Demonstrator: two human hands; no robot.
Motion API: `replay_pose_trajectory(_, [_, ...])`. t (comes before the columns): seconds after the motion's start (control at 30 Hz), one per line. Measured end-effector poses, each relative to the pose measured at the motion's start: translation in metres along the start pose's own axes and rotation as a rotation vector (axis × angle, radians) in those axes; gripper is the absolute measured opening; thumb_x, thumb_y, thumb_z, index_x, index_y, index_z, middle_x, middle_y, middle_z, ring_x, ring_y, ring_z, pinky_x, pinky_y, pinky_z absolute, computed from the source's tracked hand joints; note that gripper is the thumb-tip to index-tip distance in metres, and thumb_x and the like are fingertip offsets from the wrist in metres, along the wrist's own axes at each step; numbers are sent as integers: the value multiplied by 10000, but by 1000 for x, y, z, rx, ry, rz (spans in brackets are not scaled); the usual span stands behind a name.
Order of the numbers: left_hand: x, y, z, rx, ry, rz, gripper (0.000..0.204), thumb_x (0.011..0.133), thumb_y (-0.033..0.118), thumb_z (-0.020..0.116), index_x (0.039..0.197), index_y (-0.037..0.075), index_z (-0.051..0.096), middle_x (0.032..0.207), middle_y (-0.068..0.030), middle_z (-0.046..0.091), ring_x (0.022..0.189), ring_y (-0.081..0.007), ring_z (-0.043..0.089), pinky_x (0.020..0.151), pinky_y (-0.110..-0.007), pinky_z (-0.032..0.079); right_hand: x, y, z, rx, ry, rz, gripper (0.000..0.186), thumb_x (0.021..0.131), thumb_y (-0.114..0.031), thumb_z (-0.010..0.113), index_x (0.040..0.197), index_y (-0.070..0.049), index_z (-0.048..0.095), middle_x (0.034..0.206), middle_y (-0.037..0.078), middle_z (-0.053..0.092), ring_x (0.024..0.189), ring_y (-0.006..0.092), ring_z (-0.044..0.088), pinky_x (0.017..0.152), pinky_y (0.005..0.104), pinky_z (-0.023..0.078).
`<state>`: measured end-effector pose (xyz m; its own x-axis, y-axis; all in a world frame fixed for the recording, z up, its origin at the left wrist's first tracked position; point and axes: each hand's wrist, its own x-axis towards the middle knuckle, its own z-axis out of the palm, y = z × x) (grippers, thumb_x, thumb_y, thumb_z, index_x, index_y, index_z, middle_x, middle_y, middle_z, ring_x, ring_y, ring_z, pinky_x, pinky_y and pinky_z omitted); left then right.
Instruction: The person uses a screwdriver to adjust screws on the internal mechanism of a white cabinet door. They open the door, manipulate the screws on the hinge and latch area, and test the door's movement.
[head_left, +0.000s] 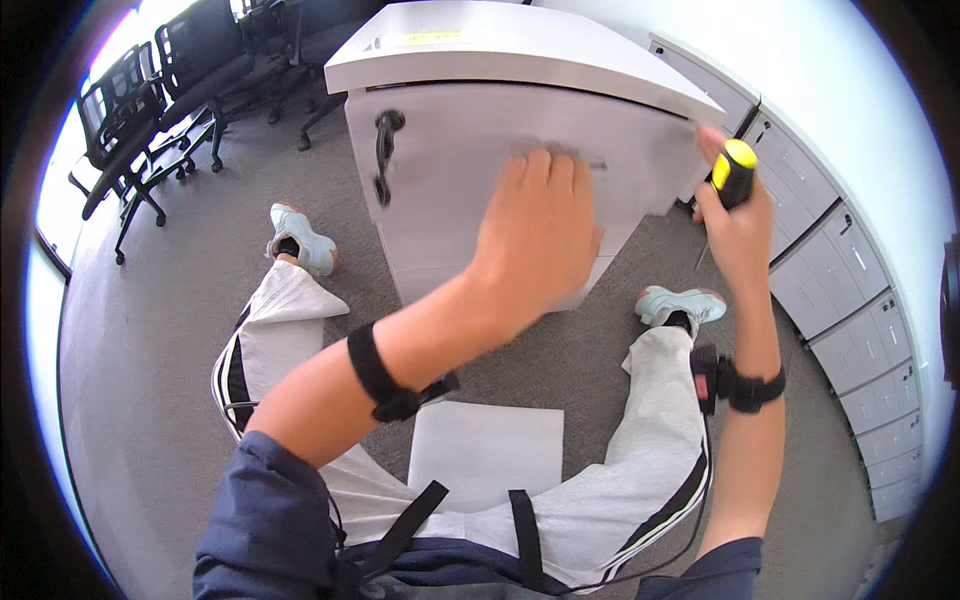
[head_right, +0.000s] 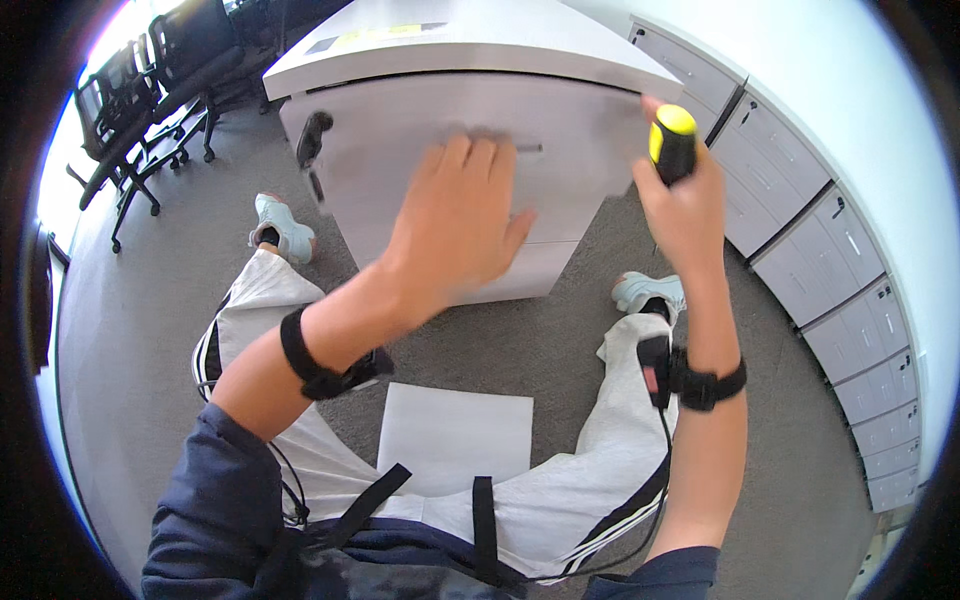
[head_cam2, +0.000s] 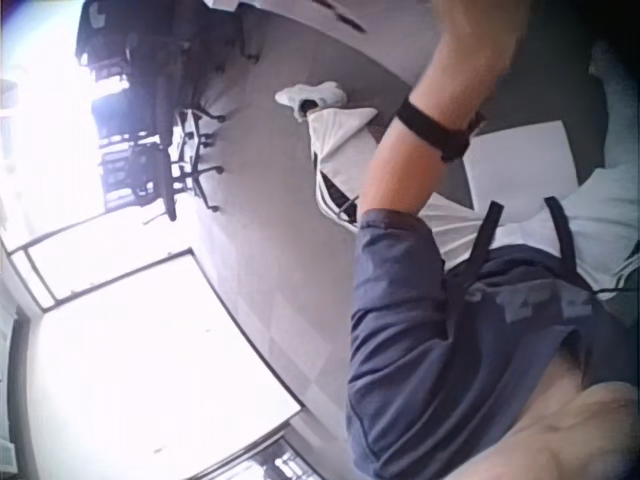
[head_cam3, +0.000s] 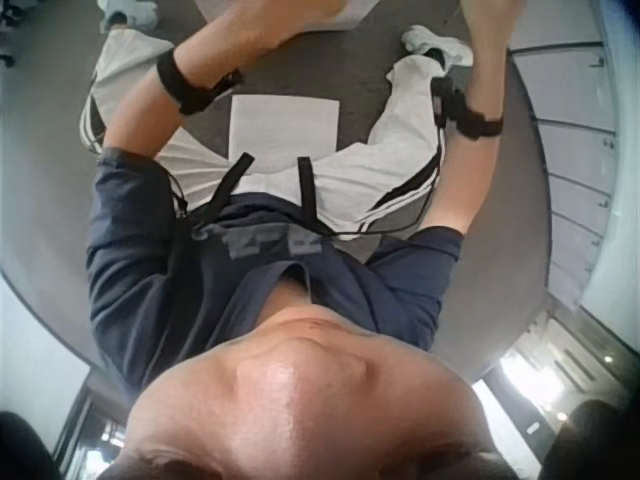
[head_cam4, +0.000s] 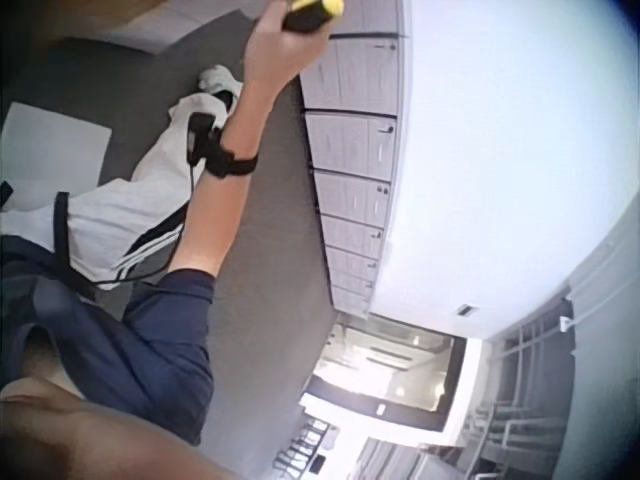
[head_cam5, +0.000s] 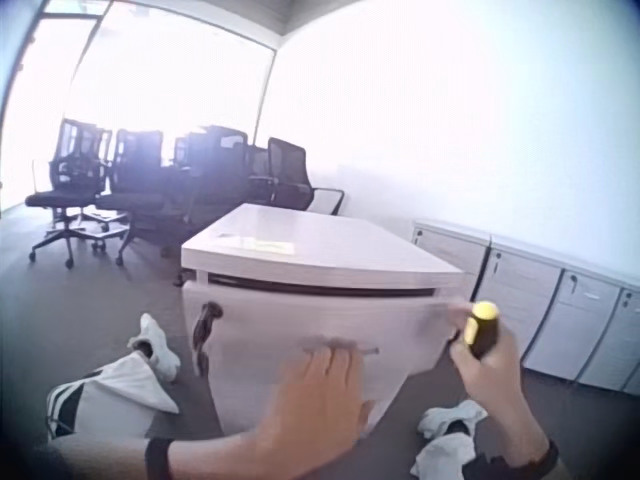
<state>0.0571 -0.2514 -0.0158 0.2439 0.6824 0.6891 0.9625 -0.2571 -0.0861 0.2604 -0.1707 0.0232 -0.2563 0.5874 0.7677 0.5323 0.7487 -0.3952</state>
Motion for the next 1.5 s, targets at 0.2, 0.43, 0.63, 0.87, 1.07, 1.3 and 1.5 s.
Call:
replay_pose_trajectory(0.2, [-51, 39, -50, -96, -77, 199, 613, 785, 344, 639, 1193, -89, 490, 1095, -159, 534, 926, -246, 472, 776, -355, 392, -60, -38, -51, 194, 74, 206, 166, 867, -61, 559, 1032, -49, 572, 1032, 79, 656, 897, 134, 632, 559, 200, 459])
replay_pose_trajectory(0.43, [-93, 59, -98, -259, -156, 407, 615, 835, 365, 589, 1256, -69, 473, 1293, -237, 461, 1094, -296, 458, 860, -359, 439, -126, -63, -76, -29, 127, 7, 257, 795, -74, 675, 1025, -71, 560, 1247, 127, 543, 1025, 178, 560, 718, 245, 479])
replay_pose_trajectory(0.63, [-115, 82, -110, -308, -162, 437, 532, 873, 377, 550, 1282, 41, 494, 1316, -293, 425, 1190, -429, 397, 905, -414, 480, -126, -99, -70, -147, 30, -271, 558, 726, -180, 738, 1231, -71, 526, 1319, 163, 505, 1272, 328, 432, 862, 356, 492])
replay_pose_trajectory(0.87, [-172, 65, -149, -1150, -570, 806, 422, 926, 141, 398, 1281, -87, 423, 1301, -272, 466, 1183, -337, 515, 932, -361, 486, -119, -111, -71, -322, 20, -312, 541, 714, -288, 759, 1158, -50, 563, 1154, 142, 593, 1120, 339, 532, 923, 445, 434])
replay_pose_trajectory(1.07, [-129, -37, -207, -1269, -518, 742, 290, 907, 112, 493, 1138, -45, 571, 1033, -202, 643, 893, -256, 662, 791, -349, 545, -110, -103, -60, -227, 118, -292, 458, 724, -320, 752, 1045, -53, 566, 1021, 110, 593, 1001, 319, 550, 871, 423, 433])
replay_pose_trajectory(1.3, [-24, -162, -153, -223, -5, 130, 395, 935, 308, 512, 1231, 47, 535, 1206, -144, 574, 1163, -257, 519, 1003, -377, 381, -104, -90, -58, -230, 95, -179, 447, 675, -302, 761, 976, -56, 539, 947, 100, 563, 959, 322, 526, 846, 420, 412])
replay_pose_trajectory(1.5, [15, -231, -86, -93, -93, 462, 670, 884, 596, 415, 1342, 108, 449, 1361, -143, 466, 1296, -297, 401, 1103, -445, 280, -99, -62, -78, -147, 26, -184, 475, 771, -443, 679, 1003, -65, 511, 966, 93, 493, 915, 244, 491, 830, 376, 386])
